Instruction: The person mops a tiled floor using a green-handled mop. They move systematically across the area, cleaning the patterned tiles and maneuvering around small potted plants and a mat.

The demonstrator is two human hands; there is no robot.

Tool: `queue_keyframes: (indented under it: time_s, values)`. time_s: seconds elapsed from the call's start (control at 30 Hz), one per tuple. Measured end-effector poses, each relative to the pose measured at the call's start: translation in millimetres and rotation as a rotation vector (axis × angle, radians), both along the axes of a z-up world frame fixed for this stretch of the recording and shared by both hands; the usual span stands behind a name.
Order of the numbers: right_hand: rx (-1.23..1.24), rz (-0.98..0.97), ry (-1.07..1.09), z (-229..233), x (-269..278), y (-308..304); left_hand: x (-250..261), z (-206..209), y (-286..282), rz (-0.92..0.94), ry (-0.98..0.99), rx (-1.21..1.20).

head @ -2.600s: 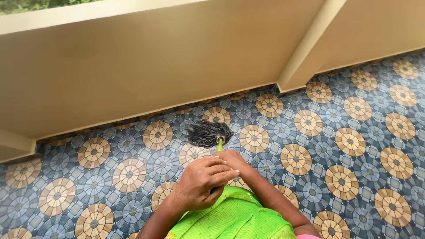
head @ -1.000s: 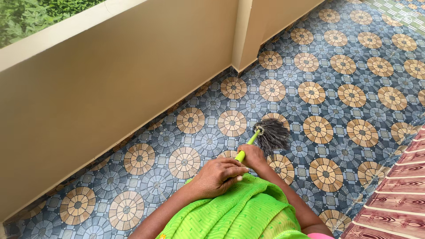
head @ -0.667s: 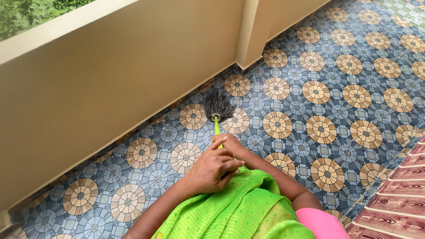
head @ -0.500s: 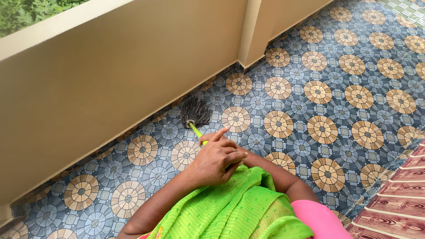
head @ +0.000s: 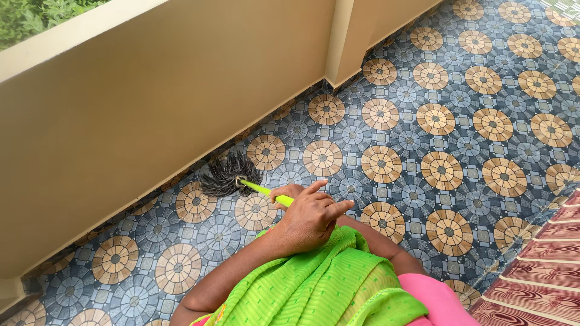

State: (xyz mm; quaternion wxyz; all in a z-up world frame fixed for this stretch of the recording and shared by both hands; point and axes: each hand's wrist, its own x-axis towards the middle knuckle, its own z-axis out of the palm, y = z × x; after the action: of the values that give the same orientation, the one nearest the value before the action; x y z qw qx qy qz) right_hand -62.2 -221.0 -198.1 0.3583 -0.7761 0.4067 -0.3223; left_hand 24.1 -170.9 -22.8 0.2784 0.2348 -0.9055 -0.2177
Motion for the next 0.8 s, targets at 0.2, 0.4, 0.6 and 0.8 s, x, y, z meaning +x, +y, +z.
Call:
queue_keyframes:
  time_s: [0.2,0.4,0.6,0.8]
  values:
    - [-0.009,-0.125,0.21,-47.1,-52.6,-44.2,-6.0,-25.0,-3.7,-0.194,-0.004,0.067]
    - [0.092,-0.494,0.472,-97.2,-126.3,-50.6,-15.9,-55.7,-32.1,-0.395,-0.052,0.232]
    - [0.076,-0.725,0.577,-134.1,-186.1,-11.1,-27.3,-100.6,-44.5,-0.57,-0.009,0.347]
    - [0.293,-0.819,0.716,-136.1,-217.5,29.0,-28.3,-136.5,-49.9,-0.457,0.18,0.656]
